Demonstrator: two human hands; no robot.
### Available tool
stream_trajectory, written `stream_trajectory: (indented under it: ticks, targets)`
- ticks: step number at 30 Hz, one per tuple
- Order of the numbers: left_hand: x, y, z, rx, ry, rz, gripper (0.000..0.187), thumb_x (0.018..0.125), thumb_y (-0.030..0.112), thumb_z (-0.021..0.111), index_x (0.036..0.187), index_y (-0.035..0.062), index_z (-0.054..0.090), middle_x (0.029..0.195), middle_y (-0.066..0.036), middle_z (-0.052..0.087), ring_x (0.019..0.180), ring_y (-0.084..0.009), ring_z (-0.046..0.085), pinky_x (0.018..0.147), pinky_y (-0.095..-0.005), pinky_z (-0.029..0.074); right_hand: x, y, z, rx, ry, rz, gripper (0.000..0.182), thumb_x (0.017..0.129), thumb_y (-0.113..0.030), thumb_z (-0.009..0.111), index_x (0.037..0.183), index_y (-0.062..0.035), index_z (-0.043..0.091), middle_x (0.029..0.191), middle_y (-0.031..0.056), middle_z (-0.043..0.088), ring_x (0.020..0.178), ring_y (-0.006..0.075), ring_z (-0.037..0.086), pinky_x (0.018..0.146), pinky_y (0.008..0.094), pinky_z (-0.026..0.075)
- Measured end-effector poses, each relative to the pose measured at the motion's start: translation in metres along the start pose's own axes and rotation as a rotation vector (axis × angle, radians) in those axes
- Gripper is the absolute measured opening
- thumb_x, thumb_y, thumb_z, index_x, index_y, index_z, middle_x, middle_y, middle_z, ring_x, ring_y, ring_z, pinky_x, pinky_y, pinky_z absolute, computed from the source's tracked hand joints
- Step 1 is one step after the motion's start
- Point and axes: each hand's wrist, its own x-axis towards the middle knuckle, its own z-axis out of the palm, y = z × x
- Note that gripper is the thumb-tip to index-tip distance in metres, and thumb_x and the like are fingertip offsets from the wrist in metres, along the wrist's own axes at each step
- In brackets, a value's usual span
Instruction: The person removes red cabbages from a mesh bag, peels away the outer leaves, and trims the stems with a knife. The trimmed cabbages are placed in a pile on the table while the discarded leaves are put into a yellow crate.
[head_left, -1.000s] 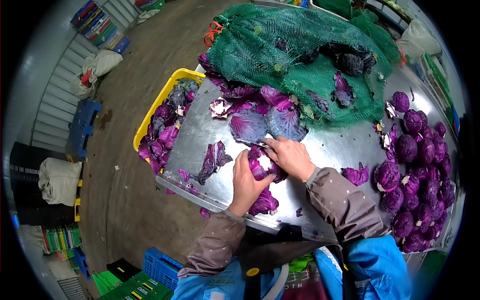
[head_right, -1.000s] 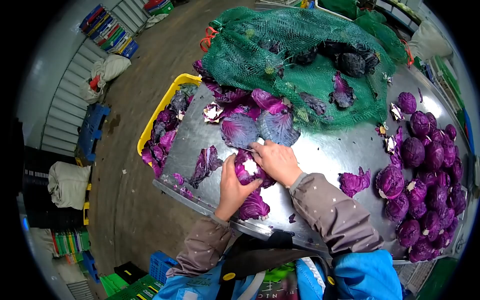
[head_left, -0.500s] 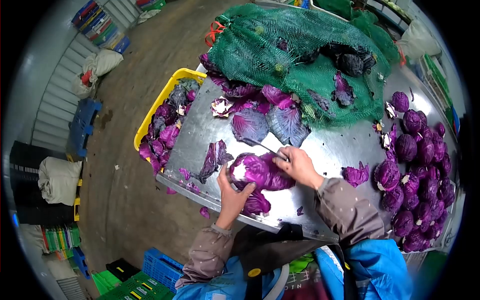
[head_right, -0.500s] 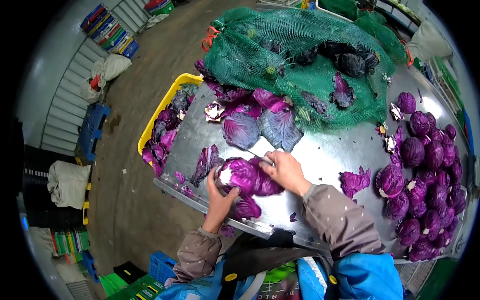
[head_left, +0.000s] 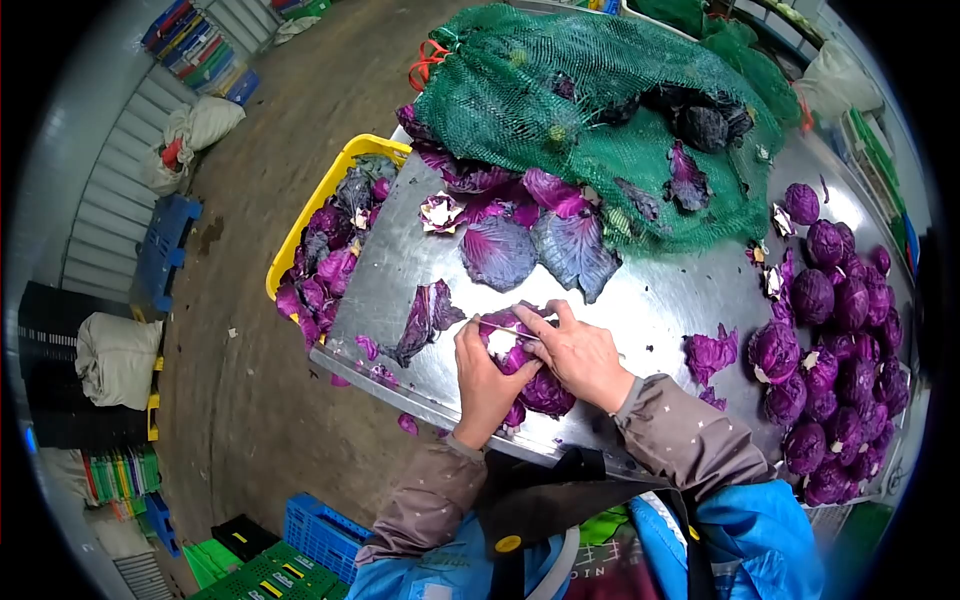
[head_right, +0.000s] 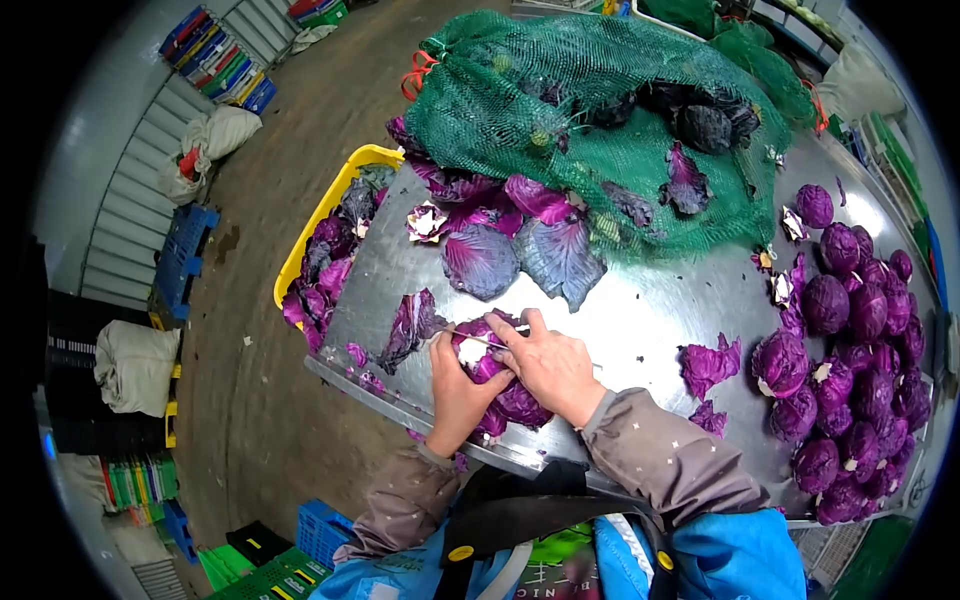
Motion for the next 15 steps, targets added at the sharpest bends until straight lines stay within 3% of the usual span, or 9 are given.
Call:
stream_trajectory:
  ticks: [6,8,11,13,15]
  targets:
    - [0.006,0.001,0.002,-0.055,-0.003,-0.004,0.084,0.062,0.024,0.082,0.123,-0.0088,0.034,0.117,-0.023,0.040,0.110,-0.0379,0.041,0.094,-0.0438,0.035,0.014,-0.001,0.002,-0.007,-0.102,0.071,0.044,0.087,-0.032,0.056,0.131,-0.0275,0.048,0.098,0.0147,0.057,0.062,0.0299,0.062,0.053,0.0390,0.050]
    - [0.007,0.002,0.003,-0.036,0.006,0.008,0.084,0.062,0.024,0.082,0.123,-0.0083,0.034,0.116,-0.023,0.040,0.109,-0.0379,0.041,0.094,-0.0440,0.035,0.016,0.004,0.003,0.022,-0.074,0.052,0.039,0.086,-0.033,0.057,0.124,-0.0237,0.054,0.084,0.0132,0.058,0.060,0.0292,0.062,0.051,0.0383,0.049]
    - [0.004,0.009,0.005,-0.015,-0.006,0.000,0.085,0.062,0.023,0.082,0.125,-0.0074,0.033,0.118,-0.023,0.040,0.111,-0.0384,0.040,0.095,-0.0448,0.035,0.022,0.011,0.003,-0.037,-0.058,-0.022,0.037,0.087,-0.034,0.055,0.122,-0.0223,0.055,0.078,0.0133,0.059,0.059,0.0296,0.062,0.050,0.0384,0.049]
    - [-0.004,0.013,0.006,0.073,-0.013,0.092,0.090,0.060,0.022,0.083,0.128,-0.0054,0.031,0.120,-0.022,0.039,0.113,-0.0374,0.040,0.097,-0.0443,0.033,0.039,0.022,0.002,-0.069,-0.051,0.123,0.031,0.088,-0.037,0.053,0.110,-0.0178,0.062,0.075,0.0145,0.062,0.066,0.0305,0.064,0.056,0.0406,0.050]
    - [-0.012,0.014,0.007,0.101,-0.030,0.109,0.092,0.060,0.019,0.083,0.130,-0.0046,0.029,0.126,-0.023,0.035,0.117,-0.0378,0.038,0.101,-0.0450,0.031,0.040,0.036,-0.001,0.022,-0.087,0.121,0.032,0.089,-0.038,0.052,0.109,-0.0166,0.064,0.082,0.0145,0.063,0.074,0.0323,0.064,0.063,0.0434,0.050]
